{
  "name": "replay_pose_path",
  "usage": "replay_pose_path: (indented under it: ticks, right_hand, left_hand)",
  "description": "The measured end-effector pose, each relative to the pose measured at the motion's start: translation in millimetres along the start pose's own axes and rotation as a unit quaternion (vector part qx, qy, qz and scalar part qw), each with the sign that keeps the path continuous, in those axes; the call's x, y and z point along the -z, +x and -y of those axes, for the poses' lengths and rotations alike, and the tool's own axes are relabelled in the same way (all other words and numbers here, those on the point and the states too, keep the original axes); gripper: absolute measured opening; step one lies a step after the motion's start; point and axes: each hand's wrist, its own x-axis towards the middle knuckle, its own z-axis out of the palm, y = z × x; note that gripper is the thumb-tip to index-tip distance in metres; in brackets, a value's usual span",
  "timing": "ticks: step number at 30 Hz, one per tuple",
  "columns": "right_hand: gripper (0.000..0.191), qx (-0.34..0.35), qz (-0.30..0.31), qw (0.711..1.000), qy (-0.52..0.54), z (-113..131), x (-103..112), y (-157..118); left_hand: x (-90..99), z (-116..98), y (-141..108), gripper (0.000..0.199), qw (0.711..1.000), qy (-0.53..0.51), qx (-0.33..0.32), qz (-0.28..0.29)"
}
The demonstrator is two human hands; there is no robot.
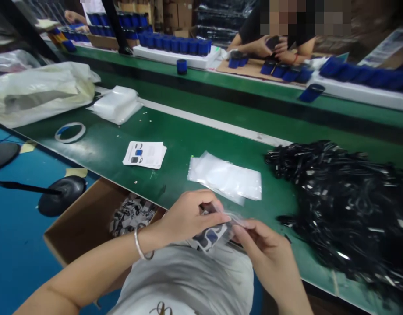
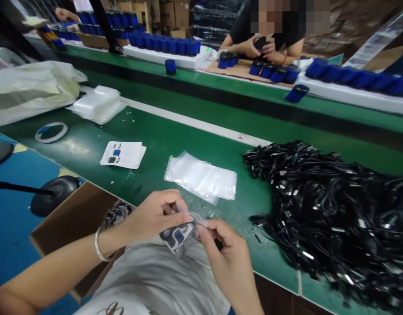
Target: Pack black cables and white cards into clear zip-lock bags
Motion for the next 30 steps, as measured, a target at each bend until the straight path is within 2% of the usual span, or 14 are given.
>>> replay_pose_path:
  ticks: [7,12,19,26,30]
  right_hand:
    - [0.015,0.026,-0.024,0.999,-0.03,10.1,-6.2,10.6]
    - [0.022,-0.008,-0.03,1.0,0.002,13.0,-4.4,12.1]
    - [0.027,0.021,-0.071,0.997,0.002,20.2,-9.7,13.9]
    - [0.021,-0.008,-0.028,1.0,-0.008,18.5,-6.7,16.5]
    - [0.021,0.014,-0.003,0.999,-0.047,18.4,-7.5,16.5]
  left_hand:
    - [1.4,11.8,-1.6,0.021,0.998,-0.044,0.023,0.023]
    - [6.8,19.7,-1.2,0.025,0.998,-0.044,0.025,0.048]
    - [10.8,24.7,-2.9,0.028,0.999,-0.019,0.01,0.033]
    - [13.8,23.3,-2.1,0.022,0.999,0.008,0.007,0.033]
    - [9.3,21.7,-3.2,0.016,0.999,0.034,-0.013,0.04]
